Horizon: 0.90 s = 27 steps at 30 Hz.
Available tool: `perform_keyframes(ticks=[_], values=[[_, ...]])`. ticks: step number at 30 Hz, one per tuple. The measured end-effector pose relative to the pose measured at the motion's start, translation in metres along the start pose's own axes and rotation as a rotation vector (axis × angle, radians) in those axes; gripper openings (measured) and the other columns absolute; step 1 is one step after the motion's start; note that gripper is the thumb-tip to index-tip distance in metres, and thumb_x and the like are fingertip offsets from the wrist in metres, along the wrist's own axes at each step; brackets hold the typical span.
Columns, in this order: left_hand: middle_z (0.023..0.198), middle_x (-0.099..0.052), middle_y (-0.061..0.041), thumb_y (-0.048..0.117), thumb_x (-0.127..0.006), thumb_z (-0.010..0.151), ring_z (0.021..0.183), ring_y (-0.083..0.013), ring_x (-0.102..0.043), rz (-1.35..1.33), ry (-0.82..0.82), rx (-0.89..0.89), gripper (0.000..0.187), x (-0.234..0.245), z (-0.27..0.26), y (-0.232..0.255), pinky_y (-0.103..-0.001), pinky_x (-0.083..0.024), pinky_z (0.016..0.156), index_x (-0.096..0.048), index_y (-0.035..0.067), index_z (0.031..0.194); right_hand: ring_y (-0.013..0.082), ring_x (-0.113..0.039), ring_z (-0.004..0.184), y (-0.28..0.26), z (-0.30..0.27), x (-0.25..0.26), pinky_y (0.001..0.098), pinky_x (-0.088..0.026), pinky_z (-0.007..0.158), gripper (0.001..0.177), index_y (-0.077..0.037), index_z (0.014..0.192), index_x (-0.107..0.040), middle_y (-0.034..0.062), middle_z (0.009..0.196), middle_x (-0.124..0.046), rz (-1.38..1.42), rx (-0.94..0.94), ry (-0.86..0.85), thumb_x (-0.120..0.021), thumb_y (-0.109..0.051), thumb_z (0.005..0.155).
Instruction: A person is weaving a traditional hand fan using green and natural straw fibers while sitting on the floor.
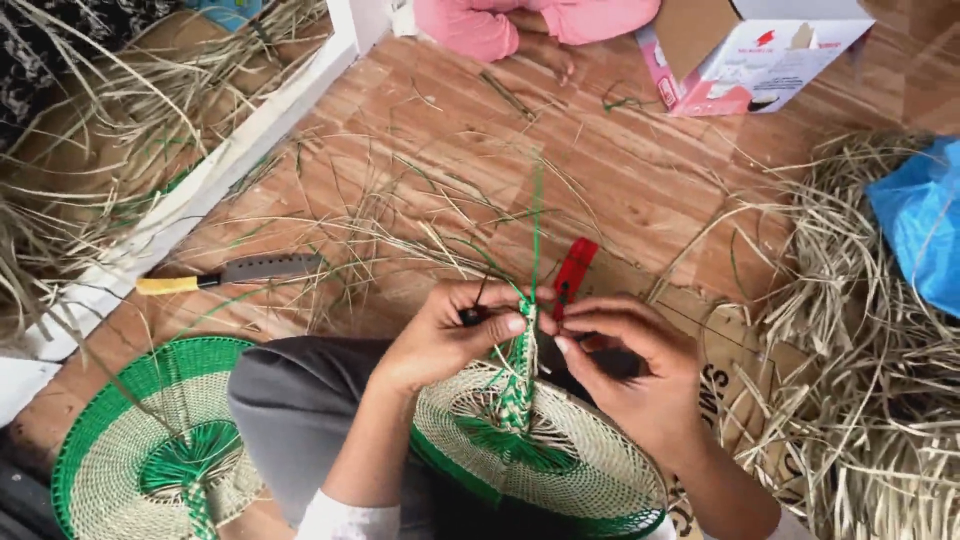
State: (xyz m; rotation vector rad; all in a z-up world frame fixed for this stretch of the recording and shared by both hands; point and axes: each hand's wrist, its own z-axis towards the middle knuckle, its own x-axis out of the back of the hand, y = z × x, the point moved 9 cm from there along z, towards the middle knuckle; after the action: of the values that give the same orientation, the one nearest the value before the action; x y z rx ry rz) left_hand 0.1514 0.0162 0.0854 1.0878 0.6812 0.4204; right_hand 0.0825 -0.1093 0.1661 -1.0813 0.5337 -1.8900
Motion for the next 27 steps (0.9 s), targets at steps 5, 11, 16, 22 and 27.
perform_keyframes(ticks=[5, 11, 16, 22, 27], values=[[0.089, -0.073, -0.003, 0.012, -0.071, 0.094, 0.078, -0.0059, -0.063, 0.057, 0.201, 0.021, 0.009, 0.013, 0.004, -0.006, -0.020, -0.051, 0.067, -0.071, 0.005, 0.098, 0.0152, -0.073, 0.086, -0.005, 0.002, -0.006, 0.0224, -0.062, 0.073, 0.012, -0.003, 0.093, -0.074, 0.0102, 0.097, -0.074, -0.010, -0.025, -0.008, -0.078, -0.002, 0.081], [0.090, -0.077, -0.004, 0.010, -0.076, 0.089, 0.081, -0.0071, -0.069, 0.156, 0.432, -0.050, 0.008, 0.026, -0.008, 0.010, -0.021, -0.055, 0.074, -0.074, 0.005, 0.094, 0.0158, -0.077, 0.089, 0.015, 0.005, -0.029, 0.0237, -0.069, 0.078, 0.020, -0.001, 0.099, -0.074, 0.0115, 0.101, -0.077, 0.147, -0.082, 0.020, -0.078, 0.002, 0.080], [0.073, -0.072, 0.001, 0.008, -0.080, 0.085, 0.066, -0.0022, -0.061, 0.228, 0.640, 0.028, 0.007, 0.055, -0.043, -0.007, -0.019, -0.048, 0.057, -0.074, 0.006, 0.085, 0.0127, -0.073, 0.084, 0.022, 0.007, -0.060, 0.0203, -0.063, 0.073, 0.011, 0.000, 0.095, -0.074, 0.0093, 0.093, -0.076, 0.264, -0.122, -0.003, -0.075, 0.002, 0.084], [0.059, -0.063, -0.013, -0.006, -0.077, 0.085, 0.032, -0.0081, -0.041, 0.011, 0.733, 0.032, 0.012, 0.075, -0.068, -0.016, -0.023, -0.035, 0.030, -0.071, -0.013, 0.093, 0.0242, -0.069, 0.060, -0.015, 0.017, -0.059, 0.0316, -0.060, 0.055, 0.010, 0.000, 0.080, -0.075, 0.0101, 0.076, -0.071, -0.023, 0.328, 0.180, -0.077, 0.009, 0.079], [0.058, -0.063, -0.014, -0.007, -0.071, 0.089, 0.031, -0.0096, -0.042, 0.055, 0.681, 0.018, 0.007, 0.067, -0.065, -0.001, -0.023, -0.037, 0.031, -0.072, -0.012, 0.093, 0.0253, -0.063, 0.058, -0.043, 0.007, -0.058, 0.0342, -0.058, 0.054, 0.014, 0.001, 0.077, -0.072, 0.0141, 0.073, -0.067, -0.215, 0.727, 0.244, -0.072, 0.015, 0.079]])
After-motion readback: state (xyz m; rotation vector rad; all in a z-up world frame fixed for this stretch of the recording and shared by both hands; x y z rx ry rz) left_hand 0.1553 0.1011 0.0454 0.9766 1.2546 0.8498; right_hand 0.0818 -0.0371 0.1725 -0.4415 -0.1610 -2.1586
